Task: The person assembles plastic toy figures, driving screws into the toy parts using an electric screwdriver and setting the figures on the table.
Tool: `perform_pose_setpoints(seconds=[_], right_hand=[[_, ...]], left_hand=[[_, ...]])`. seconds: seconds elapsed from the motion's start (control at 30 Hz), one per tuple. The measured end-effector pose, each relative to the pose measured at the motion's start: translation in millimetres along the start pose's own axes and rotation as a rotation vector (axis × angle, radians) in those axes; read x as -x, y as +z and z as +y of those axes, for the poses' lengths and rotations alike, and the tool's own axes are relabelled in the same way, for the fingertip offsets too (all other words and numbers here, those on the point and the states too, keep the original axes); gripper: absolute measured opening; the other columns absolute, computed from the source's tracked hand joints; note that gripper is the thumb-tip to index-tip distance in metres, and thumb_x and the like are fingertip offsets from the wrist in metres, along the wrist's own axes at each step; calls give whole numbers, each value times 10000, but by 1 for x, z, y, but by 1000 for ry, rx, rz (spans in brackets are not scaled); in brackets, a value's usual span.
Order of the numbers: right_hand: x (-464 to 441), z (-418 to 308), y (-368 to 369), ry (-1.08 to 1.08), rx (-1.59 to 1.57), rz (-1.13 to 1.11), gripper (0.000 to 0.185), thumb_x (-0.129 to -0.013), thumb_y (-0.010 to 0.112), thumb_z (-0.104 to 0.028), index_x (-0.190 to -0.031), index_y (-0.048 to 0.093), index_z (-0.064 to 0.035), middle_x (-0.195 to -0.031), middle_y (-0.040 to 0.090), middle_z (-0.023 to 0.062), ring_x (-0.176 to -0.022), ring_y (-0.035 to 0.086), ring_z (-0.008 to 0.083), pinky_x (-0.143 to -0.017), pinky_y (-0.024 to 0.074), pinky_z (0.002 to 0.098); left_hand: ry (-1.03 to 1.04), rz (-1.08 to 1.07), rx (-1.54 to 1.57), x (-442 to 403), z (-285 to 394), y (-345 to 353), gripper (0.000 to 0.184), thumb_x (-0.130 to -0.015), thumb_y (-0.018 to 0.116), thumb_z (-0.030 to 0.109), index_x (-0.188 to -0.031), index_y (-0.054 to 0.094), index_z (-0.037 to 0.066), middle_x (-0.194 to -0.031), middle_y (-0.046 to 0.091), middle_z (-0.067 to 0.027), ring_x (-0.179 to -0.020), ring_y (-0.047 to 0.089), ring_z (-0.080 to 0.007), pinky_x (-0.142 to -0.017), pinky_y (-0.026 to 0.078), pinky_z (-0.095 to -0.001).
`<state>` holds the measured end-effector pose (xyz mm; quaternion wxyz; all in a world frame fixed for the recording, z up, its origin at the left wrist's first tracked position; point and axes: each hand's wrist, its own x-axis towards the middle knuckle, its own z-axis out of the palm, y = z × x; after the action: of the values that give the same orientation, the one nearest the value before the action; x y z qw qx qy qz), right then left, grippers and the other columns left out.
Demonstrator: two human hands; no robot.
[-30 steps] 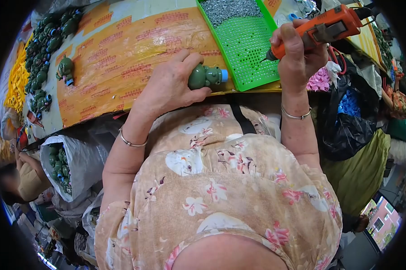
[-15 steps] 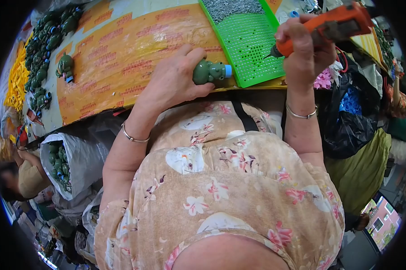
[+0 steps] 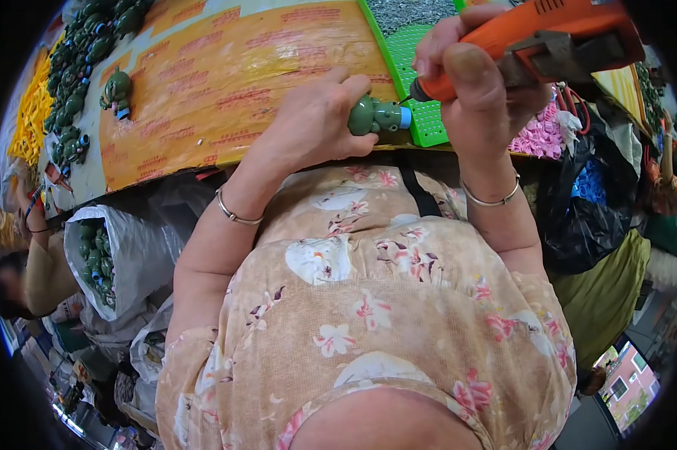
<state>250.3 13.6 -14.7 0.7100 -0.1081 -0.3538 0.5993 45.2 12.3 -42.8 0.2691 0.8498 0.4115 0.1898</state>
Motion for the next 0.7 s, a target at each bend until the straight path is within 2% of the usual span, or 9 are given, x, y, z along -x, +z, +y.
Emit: perform_pose_setpoints(seconds=[0.07,0.13,0.17,0.2,0.27,0.37,0.47,0.57,0.7], right_hand=[[3,6,-3,108,-229,67,411,-908,772,-145,-1234,532,-78,-1093,606,10,-942,581,84,-884,461,209],[-1,7,20,-68,269,0,417,-888,778,-87,-1221,526,-66,-1006,612,23,-865,596,100,-810,483,221],[-2,8,22,-107,407,-15,424,-881,780,-64,-1218,522,-60,-976,611,29,-829,598,105,-779,488,225],[-2,8,24,-149,544,-24,431,-874,781,-41,-1214,517,-55,-946,611,34,-794,600,109,-747,494,230],[-2,13,13,-137,597,-1,449,-863,782,-7,-1214,505,-44,-911,602,43,-731,593,109,-692,496,237],[5,16,17,-62,546,100,452,-877,770,-12,-1231,491,-37,-893,600,37,-735,589,93,-697,489,227],[7,17,15,-42,668,39,456,-890,760,-24,-1249,480,-39,-889,598,28,-739,579,82,-692,484,228],[3,18,18,-106,381,-24,415,-923,747,-88,-1240,486,-32,-864,594,28,-700,576,94,-659,489,236],[-8,-14,9,-360,605,1,394,-943,756,-204,-1192,520,-10,-796,598,44,-629,582,128,-581,483,270]], left_hand=[[6,3,6,0,-1,1,522,-680,827,192,-1135,615,49,-1031,619,-184,-971,629,-407,-836,514,-472],[5,6,5,1,-1,2,539,-679,827,189,-1156,615,51,-1032,619,-185,-970,629,-410,-835,516,-474],[5,7,4,1,-2,2,548,-678,827,187,-1166,616,52,-1033,619,-185,-970,629,-411,-834,517,-475],[26,30,-3,1,-2,2,496,-688,828,198,-1105,608,44,-999,617,-186,-939,637,-411,-802,519,-480],[69,76,-17,0,-2,4,413,-706,829,221,-984,592,28,-930,613,-187,-875,654,-410,-739,524,-489],[78,75,-4,1,0,5,425,-700,836,225,-981,585,29,-941,610,-189,-881,656,-414,-737,524,-493],[63,69,-3,2,1,5,435,-693,844,230,-980,583,34,-957,609,-189,-886,656,-415,-739,527,-493],[36,66,-50,1,5,3,442,-693,848,234,-986,581,40,-967,611,-184,-870,655,-418,-725,532,-495],[-61,11,-23,3,9,3,463,-714,828,209,-1096,617,54,-976,601,-165,-902,624,-401,-764,509,-471]])
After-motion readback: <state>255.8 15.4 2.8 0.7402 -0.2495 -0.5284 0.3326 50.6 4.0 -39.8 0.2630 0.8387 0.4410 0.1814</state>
